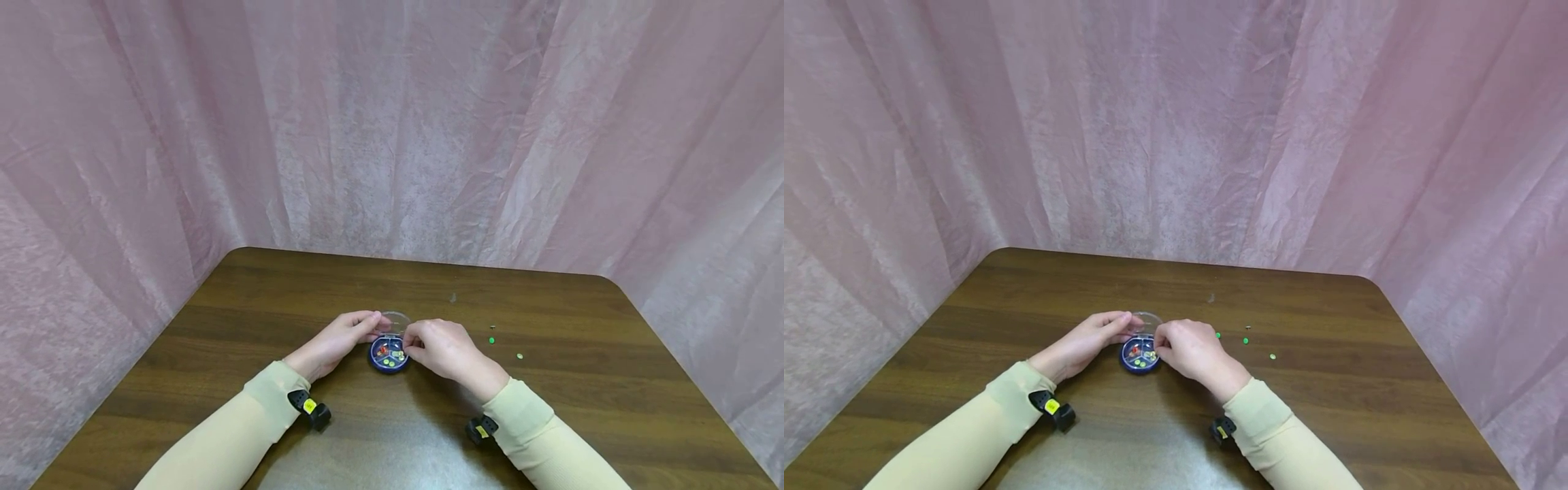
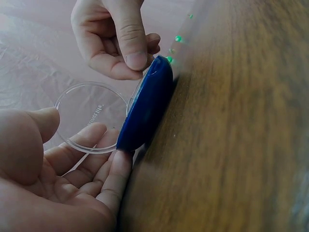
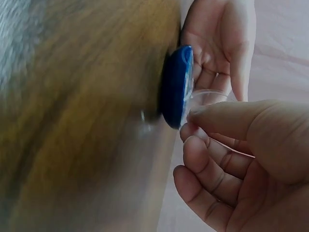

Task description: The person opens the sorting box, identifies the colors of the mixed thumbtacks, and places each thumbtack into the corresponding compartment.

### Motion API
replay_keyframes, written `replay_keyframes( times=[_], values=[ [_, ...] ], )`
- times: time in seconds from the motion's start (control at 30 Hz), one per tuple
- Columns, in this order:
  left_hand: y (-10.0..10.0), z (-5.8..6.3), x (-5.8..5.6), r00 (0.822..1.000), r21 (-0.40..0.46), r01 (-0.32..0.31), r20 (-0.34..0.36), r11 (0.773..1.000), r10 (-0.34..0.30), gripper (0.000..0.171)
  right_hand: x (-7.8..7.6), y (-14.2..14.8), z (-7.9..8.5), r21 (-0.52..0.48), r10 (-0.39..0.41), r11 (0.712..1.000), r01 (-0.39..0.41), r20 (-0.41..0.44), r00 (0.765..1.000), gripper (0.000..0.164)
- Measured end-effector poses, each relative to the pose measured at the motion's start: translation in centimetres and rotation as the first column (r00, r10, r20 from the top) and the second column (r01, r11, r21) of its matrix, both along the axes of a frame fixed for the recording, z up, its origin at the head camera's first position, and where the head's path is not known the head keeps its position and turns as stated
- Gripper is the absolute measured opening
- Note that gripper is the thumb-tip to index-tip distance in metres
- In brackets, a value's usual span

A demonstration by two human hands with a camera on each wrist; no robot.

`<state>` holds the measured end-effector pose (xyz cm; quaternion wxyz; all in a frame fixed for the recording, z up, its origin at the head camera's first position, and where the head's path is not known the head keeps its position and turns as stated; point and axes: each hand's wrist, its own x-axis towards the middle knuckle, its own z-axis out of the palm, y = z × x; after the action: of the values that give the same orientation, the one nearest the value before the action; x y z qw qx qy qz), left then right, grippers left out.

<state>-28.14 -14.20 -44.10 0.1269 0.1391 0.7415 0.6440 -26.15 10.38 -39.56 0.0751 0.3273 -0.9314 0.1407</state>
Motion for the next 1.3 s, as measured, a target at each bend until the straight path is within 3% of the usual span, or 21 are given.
replay_keyframes(
  times=[0.57,0.87,1.3],
  values=[
    [0.1,-0.3,-0.1,1.000,0.014,-0.001,-0.013,1.000,0.001,0.044,-1.3,5.3,2.2,0.003,-0.185,0.983,0.185,0.037,0.982,0.012],
    [0.1,-0.1,0.0,1.000,0.005,-0.002,-0.014,1.000,0.002,0.043,-2.0,7.2,3.1,0.000,-0.238,0.971,0.238,0.073,0.969,0.005],
    [0.0,-0.3,-0.1,1.000,0.001,-0.003,-0.011,1.000,0.003,0.043,-2.7,8.0,2.5,0.061,-0.321,0.947,0.317,0.089,0.943,0.008]
  ],
)
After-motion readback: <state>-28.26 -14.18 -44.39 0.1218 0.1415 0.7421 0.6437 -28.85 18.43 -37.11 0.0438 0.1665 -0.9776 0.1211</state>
